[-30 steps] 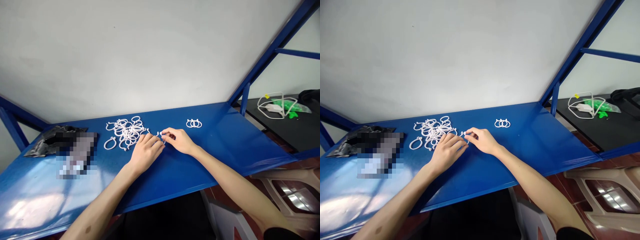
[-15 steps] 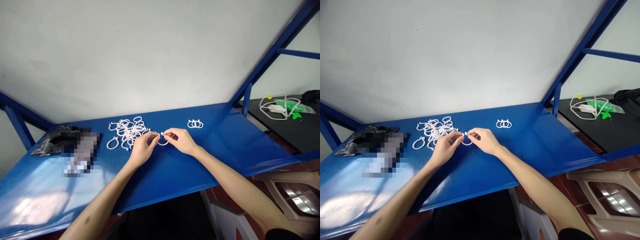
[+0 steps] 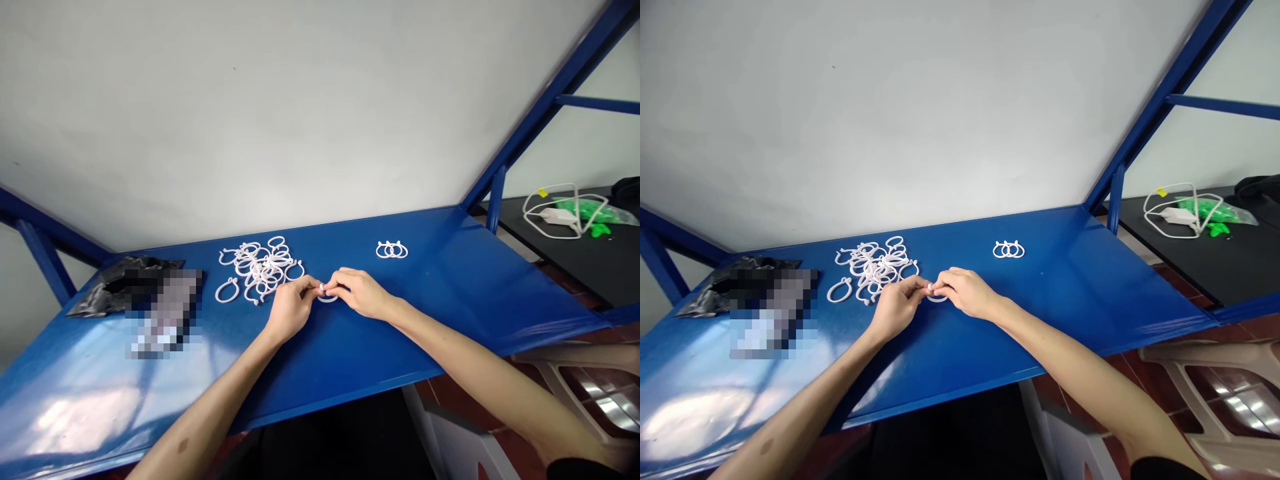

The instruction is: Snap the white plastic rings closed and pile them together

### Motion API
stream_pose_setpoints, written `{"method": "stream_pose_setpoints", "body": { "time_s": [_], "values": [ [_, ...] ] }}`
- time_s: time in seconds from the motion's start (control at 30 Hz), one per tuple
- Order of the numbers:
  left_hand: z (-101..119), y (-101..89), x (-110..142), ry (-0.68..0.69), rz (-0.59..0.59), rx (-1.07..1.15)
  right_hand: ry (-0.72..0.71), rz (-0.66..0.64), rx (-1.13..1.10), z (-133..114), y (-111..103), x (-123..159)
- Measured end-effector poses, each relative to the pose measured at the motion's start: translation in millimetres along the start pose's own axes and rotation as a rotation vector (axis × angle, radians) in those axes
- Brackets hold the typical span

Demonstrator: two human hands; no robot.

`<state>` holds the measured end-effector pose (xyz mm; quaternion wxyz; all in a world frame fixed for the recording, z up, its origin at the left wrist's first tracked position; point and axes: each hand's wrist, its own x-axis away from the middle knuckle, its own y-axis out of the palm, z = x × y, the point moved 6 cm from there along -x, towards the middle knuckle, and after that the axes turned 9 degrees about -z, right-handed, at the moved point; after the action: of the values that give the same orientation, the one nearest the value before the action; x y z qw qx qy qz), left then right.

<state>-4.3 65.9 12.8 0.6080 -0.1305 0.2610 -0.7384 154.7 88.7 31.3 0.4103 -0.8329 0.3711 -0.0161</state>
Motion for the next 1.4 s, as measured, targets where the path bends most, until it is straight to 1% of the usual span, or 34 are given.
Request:
{"method": "stream_pose_setpoints", "body": {
  "time_s": [0.1,0.13,0.2,0.27,0.3,0.4,0.5,0.6,0.67,0.73,0.83,0.9,0.97,1.0,1.07,1.13,1.2,1.3,1.33,1.4],
  "values": [
    [3,-0.5,-3,0.037,-0.016,-0.069,-0.001,0.033,0.02,2,-1,-1],
    [5,-2.3,-4,0.069,-0.011,-0.119,0.011,0.052,0.032,3,-3,-2],
    [11,-8.2,-7,0.157,0.033,-0.286,0.056,0.084,0.098,6,-9,-3],
    [14,-16.1,-7,0.231,0.106,-0.498,0.138,0.125,0.227,12,-20,-4],
    [13,-20.0,-7,0.247,0.135,-0.594,0.195,0.154,0.302,16,-28,-2],
    [5,-30.4,-9,0.215,0.164,-0.777,0.41,0.248,0.493,35,-60,7],
    [-5,-36.3,-11,0.171,0.135,-0.831,0.616,0.326,0.589,58,-91,22],
    [-10,-36.1,-12,0.178,0.09,-0.817,0.759,0.338,0.607,78,-111,35],
    [-10,-33.9,-13,0.199,0.073,-0.797,0.804,0.339,0.619,85,-117,40],
    [-6,-30.5,-12,0.229,0.067,-0.772,0.79,0.379,0.647,84,-120,41],
    [6,-23.8,-9,0.269,0.072,-0.71,0.66,0.453,0.641,69,-115,33],
    [15,-17.4,-6,0.294,0.063,-0.666,0.519,0.43,0.545,54,-99,22],
    [23,-10.2,-2,0.328,0.047,-0.632,0.358,0.331,0.378,38,-74,10],
    [27,-6.7,0,0.349,0.039,-0.62,0.284,0.25,0.275,29,-59,4],
    [32,-0.7,4,0.392,0.027,-0.611,0.204,0.103,0.064,15,-29,-3],
    [35,3.5,6,0.424,0.019,-0.611,0.158,0.053,-0.017,3,-11,-5],
    [36,5.8,8,0.444,0.011,-0.61,0.142,0.059,-0.022,-4,-3,-4],
    [39,6.3,9,0.481,0.023,-0.581,0.122,0.118,0.011,-5,-4,-2],
    [40,5.0,10,0.487,0.044,-0.56,0.111,0.144,0.018,-4,-7,-1],
    [39,-2.7,10,0.444,0.151,-0.492,0.093,0.184,0.026,-2,-10,0]
  ]
}}
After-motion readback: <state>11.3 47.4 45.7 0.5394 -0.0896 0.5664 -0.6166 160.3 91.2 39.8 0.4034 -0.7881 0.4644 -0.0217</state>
